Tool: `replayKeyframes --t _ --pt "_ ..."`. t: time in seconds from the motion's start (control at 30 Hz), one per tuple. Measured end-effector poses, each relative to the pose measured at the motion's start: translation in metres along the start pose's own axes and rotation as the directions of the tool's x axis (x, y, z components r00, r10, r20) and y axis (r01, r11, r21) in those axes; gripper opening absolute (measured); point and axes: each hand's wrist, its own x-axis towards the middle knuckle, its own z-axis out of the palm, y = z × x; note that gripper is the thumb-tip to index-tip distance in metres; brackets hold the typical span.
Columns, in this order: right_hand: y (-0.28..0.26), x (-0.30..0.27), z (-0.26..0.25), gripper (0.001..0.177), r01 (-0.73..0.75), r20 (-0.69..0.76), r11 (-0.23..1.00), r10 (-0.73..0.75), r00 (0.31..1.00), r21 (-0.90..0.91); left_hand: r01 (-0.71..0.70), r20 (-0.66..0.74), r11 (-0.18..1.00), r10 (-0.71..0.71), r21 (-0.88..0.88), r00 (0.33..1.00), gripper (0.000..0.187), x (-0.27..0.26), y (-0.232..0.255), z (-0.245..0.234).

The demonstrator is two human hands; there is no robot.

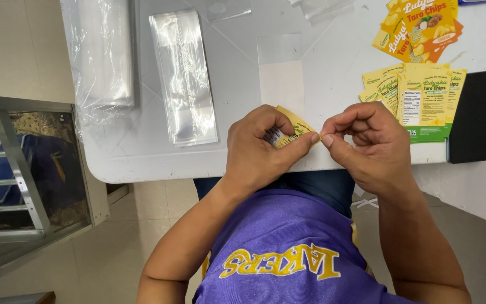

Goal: Peeling adhesive product labels from a sheet and sticking them onto clear plastic envelopes for packaging.

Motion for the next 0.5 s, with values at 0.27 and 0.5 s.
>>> replayKeyframes --t 0.27,0.5 --pt "0.0 0.001 -0.001 0.03 0.063 0.002 0.997 -0.063 0.998 -0.052 -0.085 -0.07 0.993 0.091 0.081 0.993 0.033 0.001 0.002 0.005" --pt "-0.002 0.003 0.002 0.029 0.098 -0.025 0.988 -0.101 0.995 -0.117 -0.154 -0.132 0.979 0.172 0.132 0.976 0.035 -0.001 -0.004 0.01"
